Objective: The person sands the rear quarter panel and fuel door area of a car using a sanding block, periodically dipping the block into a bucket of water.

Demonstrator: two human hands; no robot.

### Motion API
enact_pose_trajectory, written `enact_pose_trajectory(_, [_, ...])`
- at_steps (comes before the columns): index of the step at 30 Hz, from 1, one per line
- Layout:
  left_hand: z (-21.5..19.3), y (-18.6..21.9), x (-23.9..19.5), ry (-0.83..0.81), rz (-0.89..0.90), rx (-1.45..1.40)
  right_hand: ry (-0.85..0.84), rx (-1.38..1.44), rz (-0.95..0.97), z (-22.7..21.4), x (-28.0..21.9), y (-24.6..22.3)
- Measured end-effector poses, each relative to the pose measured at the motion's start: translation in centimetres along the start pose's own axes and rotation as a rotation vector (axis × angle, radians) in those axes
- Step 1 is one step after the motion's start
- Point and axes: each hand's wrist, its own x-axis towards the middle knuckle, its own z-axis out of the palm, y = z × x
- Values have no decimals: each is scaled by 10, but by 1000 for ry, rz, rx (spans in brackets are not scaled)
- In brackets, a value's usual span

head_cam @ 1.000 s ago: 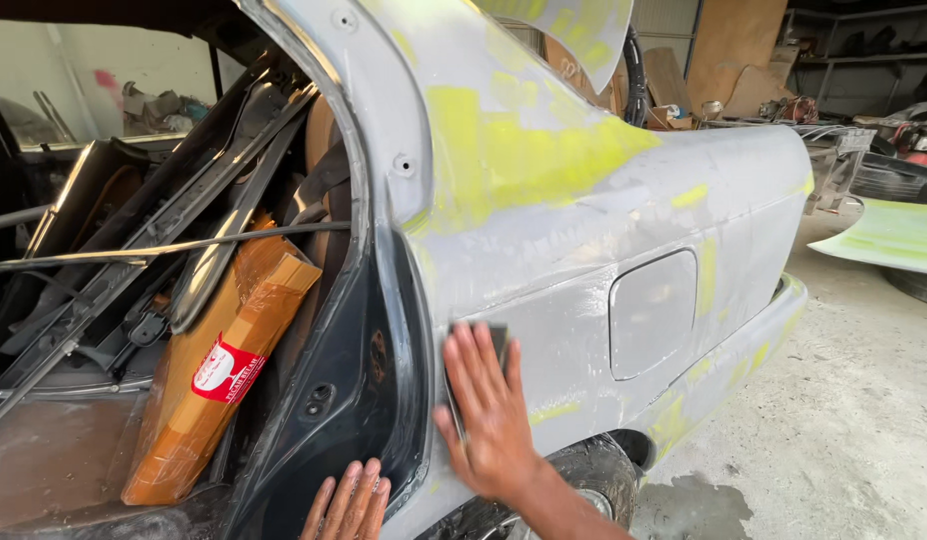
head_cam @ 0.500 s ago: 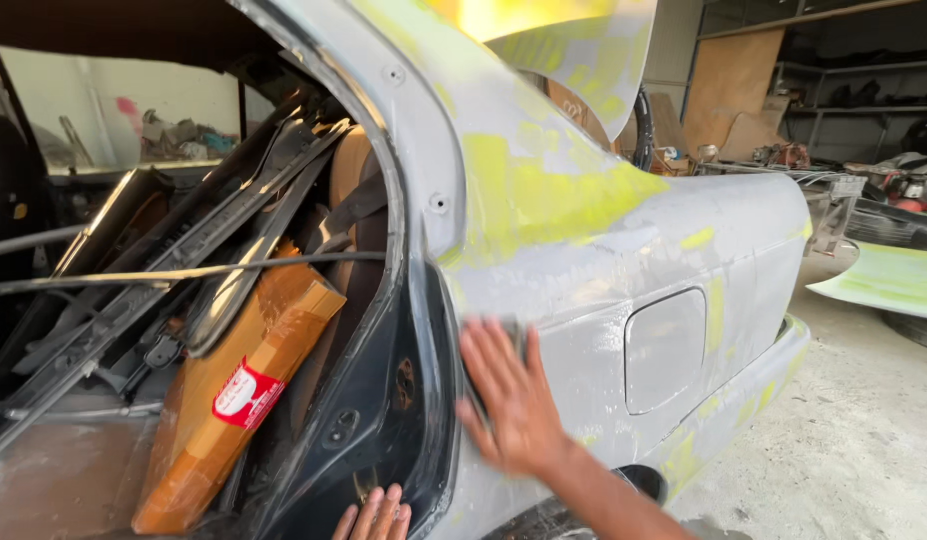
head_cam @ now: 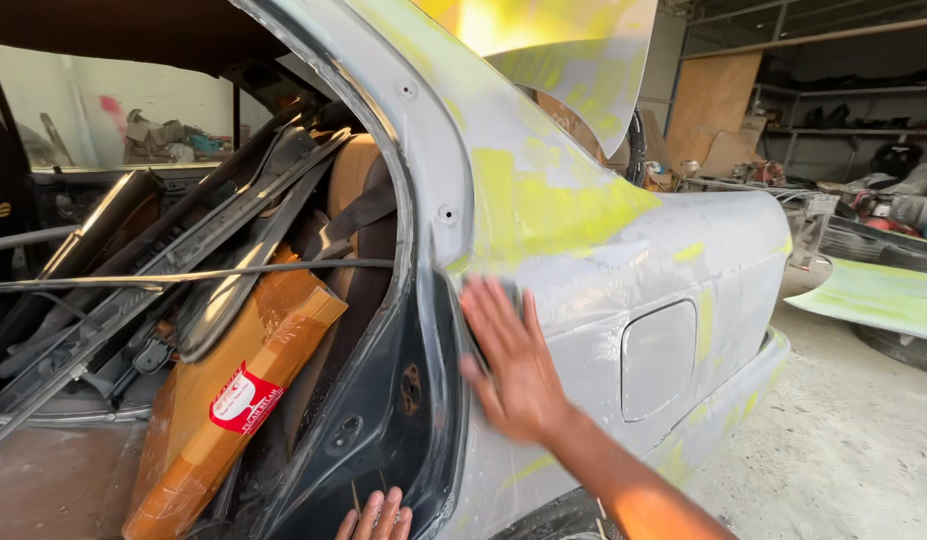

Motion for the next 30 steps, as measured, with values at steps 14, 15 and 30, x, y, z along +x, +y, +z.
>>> enact_pose_trajectory(14, [-15,-2,18,1,-19,-45,-28,-51,-113,1,16,18])
enact_pose_trajectory(15, [-12,-5,18,33,27,-16,-15,-9,-98,-6,35,20])
enact_pose_trajectory(30, [-117,-19,100,-446,-73,-275,646,1127,1693,-57,-136,-84])
